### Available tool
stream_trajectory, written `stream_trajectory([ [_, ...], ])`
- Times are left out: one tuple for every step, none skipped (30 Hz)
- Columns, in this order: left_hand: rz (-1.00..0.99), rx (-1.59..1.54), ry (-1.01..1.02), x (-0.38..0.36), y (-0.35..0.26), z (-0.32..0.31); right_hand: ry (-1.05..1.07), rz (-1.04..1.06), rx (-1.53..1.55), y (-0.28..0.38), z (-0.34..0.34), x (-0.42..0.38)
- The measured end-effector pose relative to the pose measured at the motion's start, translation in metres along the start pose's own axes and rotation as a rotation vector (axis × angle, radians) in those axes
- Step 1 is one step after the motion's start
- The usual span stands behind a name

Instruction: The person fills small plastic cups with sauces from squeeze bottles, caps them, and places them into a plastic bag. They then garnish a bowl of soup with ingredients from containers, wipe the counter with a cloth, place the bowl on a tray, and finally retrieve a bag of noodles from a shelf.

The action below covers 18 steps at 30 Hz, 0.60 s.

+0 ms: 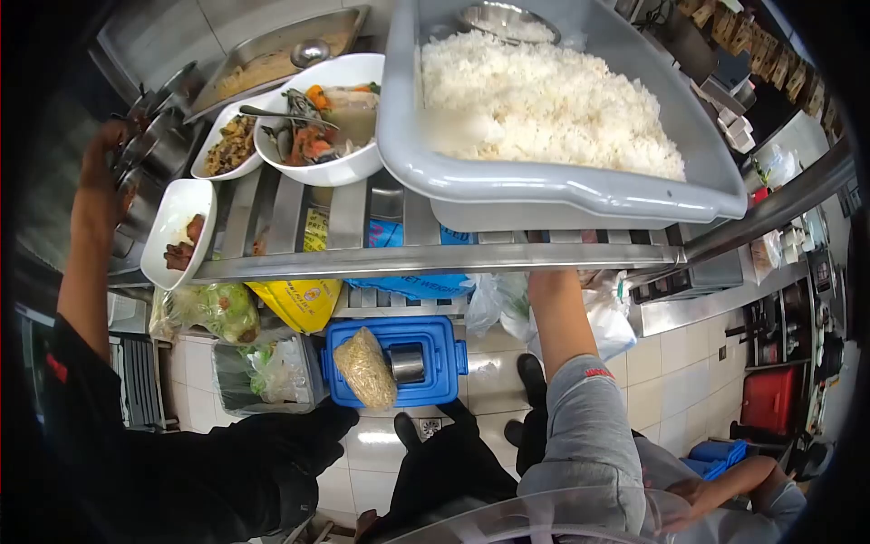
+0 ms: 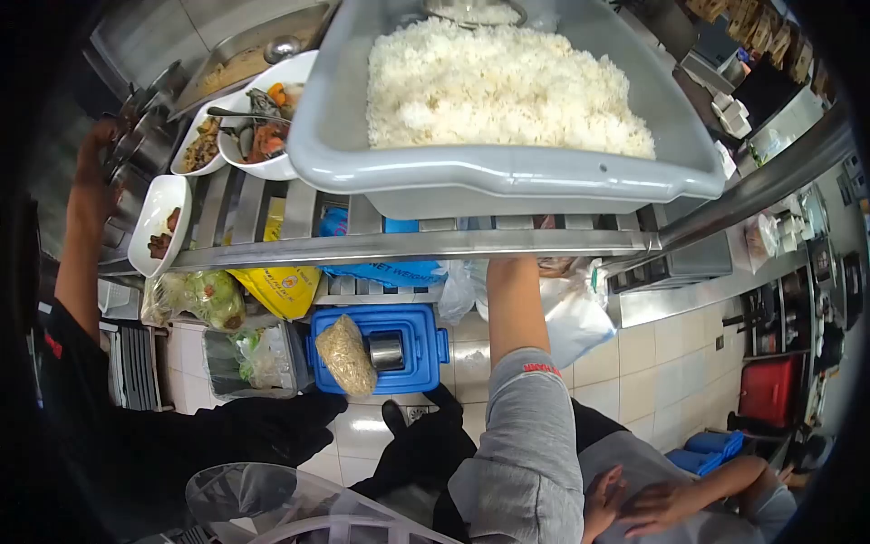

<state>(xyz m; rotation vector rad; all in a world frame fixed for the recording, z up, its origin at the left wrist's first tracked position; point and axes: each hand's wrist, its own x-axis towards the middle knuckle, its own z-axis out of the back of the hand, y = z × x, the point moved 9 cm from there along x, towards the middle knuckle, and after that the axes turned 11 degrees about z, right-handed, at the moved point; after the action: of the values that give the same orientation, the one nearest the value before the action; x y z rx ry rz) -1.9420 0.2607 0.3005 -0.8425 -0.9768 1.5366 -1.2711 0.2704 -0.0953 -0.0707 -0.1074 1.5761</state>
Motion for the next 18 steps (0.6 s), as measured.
stream_trajectory([
  [-0.093, 0.028, -0.037, -0.004, -0.007, -0.006, 0.001, -0.005, 0.010, -0.002, 0.000, -0.003],
  [-0.188, 0.059, -0.082, -0.011, -0.017, -0.009, 0.005, -0.013, 0.017, -0.007, -0.004, -0.004],
  [-0.348, 0.303, -0.186, -0.026, -0.035, -0.014, 0.007, -0.020, 0.018, -0.010, -0.008, -0.004],
  [-0.494, 0.553, -0.297, -0.047, -0.051, -0.027, 0.007, -0.022, 0.021, -0.012, -0.009, -0.001],
  [-0.526, 0.666, -0.363, -0.058, -0.057, -0.032, 0.008, -0.023, 0.027, -0.014, -0.013, -0.001],
  [-0.556, 0.777, -0.435, -0.069, -0.063, -0.037, 0.012, -0.029, 0.029, -0.017, -0.016, 0.000],
  [-0.488, 0.737, -0.464, -0.072, -0.062, -0.036, 0.012, -0.029, 0.030, -0.019, -0.019, 0.002],
  [-0.425, 0.694, -0.486, -0.071, -0.061, -0.034, 0.015, -0.033, 0.033, -0.022, -0.022, 0.004],
  [-0.366, 0.651, -0.503, -0.069, -0.060, -0.031, 0.015, -0.038, 0.044, -0.025, -0.023, 0.005],
  [-0.298, 0.580, -0.499, -0.080, -0.045, -0.029, 0.012, -0.042, 0.051, -0.029, -0.025, 0.003],
  [-0.201, 0.473, -0.464, -0.116, 0.001, -0.041, 0.009, -0.048, 0.060, -0.031, -0.027, 0.000],
  [-0.075, 0.371, -0.423, -0.162, 0.062, -0.059, 0.003, -0.051, 0.072, -0.034, -0.029, -0.002],
  [0.083, 0.295, -0.362, -0.221, 0.146, -0.090, -0.003, -0.054, 0.088, -0.037, -0.031, -0.013],
  [0.286, 0.243, -0.274, -0.303, 0.250, -0.132, -0.021, -0.051, 0.109, -0.041, -0.030, -0.021],
  [0.510, 0.217, -0.164, -0.406, 0.359, -0.178, -0.043, -0.047, 0.144, -0.042, -0.030, -0.035],
  [0.730, 0.200, -0.045, -0.505, 0.450, -0.221, -0.070, -0.041, 0.185, -0.046, -0.028, -0.058],
  [0.887, 0.188, 0.057, -0.589, 0.513, -0.248, -0.098, -0.031, 0.239, -0.048, -0.025, -0.089],
  [0.984, 0.159, 0.128, -0.641, 0.545, -0.265, -0.123, -0.029, 0.293, -0.054, -0.021, -0.126],
])
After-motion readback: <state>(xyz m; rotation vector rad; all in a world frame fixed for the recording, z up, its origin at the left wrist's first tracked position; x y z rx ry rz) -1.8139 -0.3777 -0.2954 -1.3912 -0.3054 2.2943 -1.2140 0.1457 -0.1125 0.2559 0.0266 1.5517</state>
